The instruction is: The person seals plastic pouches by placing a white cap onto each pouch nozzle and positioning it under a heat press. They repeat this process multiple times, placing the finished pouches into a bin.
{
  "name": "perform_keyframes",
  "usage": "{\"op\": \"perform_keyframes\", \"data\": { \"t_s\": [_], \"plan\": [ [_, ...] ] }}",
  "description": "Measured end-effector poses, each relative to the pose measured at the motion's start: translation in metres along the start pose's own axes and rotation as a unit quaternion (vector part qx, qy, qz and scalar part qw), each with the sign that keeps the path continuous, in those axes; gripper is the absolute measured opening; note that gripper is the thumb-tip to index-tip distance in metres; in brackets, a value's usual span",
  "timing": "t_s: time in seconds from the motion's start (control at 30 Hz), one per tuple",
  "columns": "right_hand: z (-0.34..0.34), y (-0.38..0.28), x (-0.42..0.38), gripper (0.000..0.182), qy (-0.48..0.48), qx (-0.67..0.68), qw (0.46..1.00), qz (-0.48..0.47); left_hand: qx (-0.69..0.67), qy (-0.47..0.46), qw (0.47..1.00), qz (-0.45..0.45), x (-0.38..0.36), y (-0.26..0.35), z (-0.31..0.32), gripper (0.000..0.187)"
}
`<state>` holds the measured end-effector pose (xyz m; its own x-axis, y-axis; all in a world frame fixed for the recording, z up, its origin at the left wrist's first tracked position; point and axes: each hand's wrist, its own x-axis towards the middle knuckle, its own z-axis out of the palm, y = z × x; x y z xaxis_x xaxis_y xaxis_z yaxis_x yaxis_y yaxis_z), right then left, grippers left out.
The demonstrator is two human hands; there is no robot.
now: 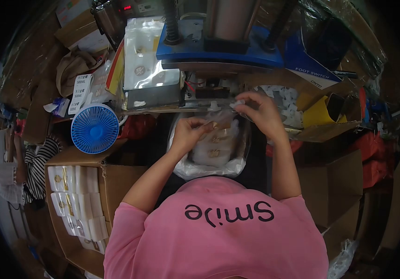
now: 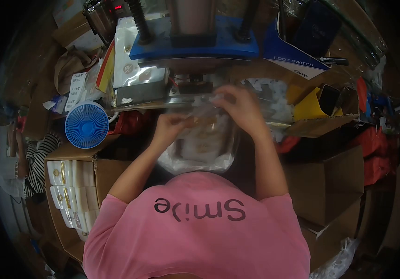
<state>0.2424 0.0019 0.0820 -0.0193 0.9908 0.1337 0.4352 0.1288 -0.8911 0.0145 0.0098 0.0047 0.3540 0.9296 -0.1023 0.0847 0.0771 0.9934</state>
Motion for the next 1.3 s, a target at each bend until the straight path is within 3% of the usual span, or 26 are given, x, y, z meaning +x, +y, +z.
{"op": "perform_keyframes", "data": {
  "t_s": [0.1, 0.17, 0.3, 0.37, 0.5, 0.7, 0.8, 0.87, 0.9, 0.97, 1.0, 1.07, 1.2, 1.27, 1.3],
  "plan": [
    [-0.002, -0.002, -0.002, 0.021, -0.080, -0.074, 0.992, -0.062, 0.021, -0.019, 1.000, 0.013, -0.005, -0.008, -0.001, 0.023],
    [0.010, -0.002, -0.001, 0.021, -0.115, 0.025, 0.993, -0.001, -0.043, -0.022, 0.999, 0.008, -0.009, -0.016, 0.000, 0.021],
    [0.018, 0.013, 0.007, 0.022, -0.099, 0.069, 0.992, 0.022, -0.019, -0.006, 1.000, -0.001, -0.003, -0.016, -0.008, 0.021],
    [0.010, 0.016, 0.006, 0.022, -0.031, -0.020, 0.999, 0.010, 0.166, 0.009, 0.986, 0.024, 0.003, -0.012, -0.009, 0.022],
    [-0.006, 0.008, 0.005, 0.021, -0.012, -0.139, 0.990, -0.018, 0.156, 0.036, 0.987, -0.006, 0.007, -0.013, -0.004, 0.022],
    [0.016, 0.019, 0.011, 0.023, -0.129, 0.010, 0.991, 0.014, -0.025, -0.019, 0.999, 0.024, -0.007, -0.013, 0.002, 0.026],
    [0.022, 0.024, 0.012, 0.025, -0.108, 0.061, 0.992, 0.003, -0.012, -0.029, 0.999, -0.019, -0.004, -0.004, -0.002, 0.028],
    [0.021, 0.017, 0.008, 0.025, 0.057, -0.030, 0.995, -0.077, -0.070, 0.053, 0.995, -0.041, 0.003, 0.004, 0.002, 0.027],
    [0.013, 0.007, 0.004, 0.025, 0.057, -0.031, 0.995, -0.078, -0.072, 0.054, 0.995, -0.040, 0.010, 0.006, 0.003, 0.027],
    [-0.006, -0.014, -0.009, 0.028, -0.076, 0.049, 0.995, 0.047, -0.101, 0.095, 0.989, -0.058, 0.023, 0.010, 0.002, 0.026],
    [-0.004, -0.014, -0.012, 0.028, -0.077, 0.048, 0.995, 0.046, -0.103, 0.096, 0.988, -0.058, 0.028, 0.012, 0.002, 0.026],
    [0.000, -0.013, -0.018, 0.034, -0.341, -0.058, 0.937, 0.048, -0.191, 0.099, 0.972, -0.099, 0.036, 0.017, 0.004, 0.024],
    [0.086, 0.097, -0.014, 0.052, -0.254, -0.283, 0.921, -0.085, -0.257, 0.098, 0.955, -0.111, 0.033, 0.022, 0.008, 0.023],
    [0.139, 0.191, -0.036, 0.062, -0.185, -0.201, 0.959, -0.078, -0.195, 0.084, 0.969, -0.125, 0.032, 0.022, 0.004, 0.023],
    [0.147, 0.182, -0.045, 0.062, -0.187, -0.198, 0.959, -0.084, -0.193, 0.090, 0.969, -0.123, 0.032, 0.023, -0.001, 0.023]
  ]
}}
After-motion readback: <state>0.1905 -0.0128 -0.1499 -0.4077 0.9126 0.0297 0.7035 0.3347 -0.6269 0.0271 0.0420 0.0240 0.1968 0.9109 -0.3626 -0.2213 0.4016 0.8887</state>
